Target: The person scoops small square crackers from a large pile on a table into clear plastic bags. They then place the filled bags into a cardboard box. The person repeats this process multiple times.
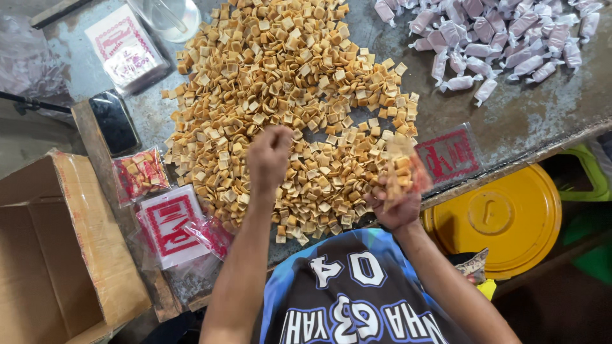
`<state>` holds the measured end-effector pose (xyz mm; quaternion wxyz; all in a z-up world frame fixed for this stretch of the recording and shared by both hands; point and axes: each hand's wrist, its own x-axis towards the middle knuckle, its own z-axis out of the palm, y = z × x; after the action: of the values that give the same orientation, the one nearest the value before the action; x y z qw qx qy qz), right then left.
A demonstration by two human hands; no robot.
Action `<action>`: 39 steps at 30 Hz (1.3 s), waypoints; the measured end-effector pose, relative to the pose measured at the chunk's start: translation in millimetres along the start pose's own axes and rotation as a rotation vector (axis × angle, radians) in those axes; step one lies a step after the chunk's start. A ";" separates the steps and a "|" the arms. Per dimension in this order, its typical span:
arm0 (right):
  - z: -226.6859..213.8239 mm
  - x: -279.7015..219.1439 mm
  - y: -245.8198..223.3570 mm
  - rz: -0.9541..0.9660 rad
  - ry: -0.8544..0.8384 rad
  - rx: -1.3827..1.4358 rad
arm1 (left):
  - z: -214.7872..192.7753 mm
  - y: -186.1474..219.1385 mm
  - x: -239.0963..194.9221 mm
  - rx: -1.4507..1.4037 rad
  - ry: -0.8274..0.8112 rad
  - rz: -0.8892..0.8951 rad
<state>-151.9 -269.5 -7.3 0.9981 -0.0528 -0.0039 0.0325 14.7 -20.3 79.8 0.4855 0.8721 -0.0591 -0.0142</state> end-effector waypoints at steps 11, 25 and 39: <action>-34.5 -16.3 1.3 0.019 0.019 -0.051 | 71.3 -85.4 43.8 0.405 -0.141 -0.002; -43.5 -22.7 -8.6 0.018 0.092 -0.073 | 72.3 -46.3 37.4 0.452 -0.360 -0.127; -58.8 -31.7 -12.1 -0.038 0.136 -0.133 | 106.7 -108.3 73.7 0.212 -0.244 -0.404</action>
<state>-182.1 -289.8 -64.6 0.9907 -0.1210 0.0607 0.0096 88.7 -62.5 -66.1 0.3680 0.9040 0.0572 -0.2099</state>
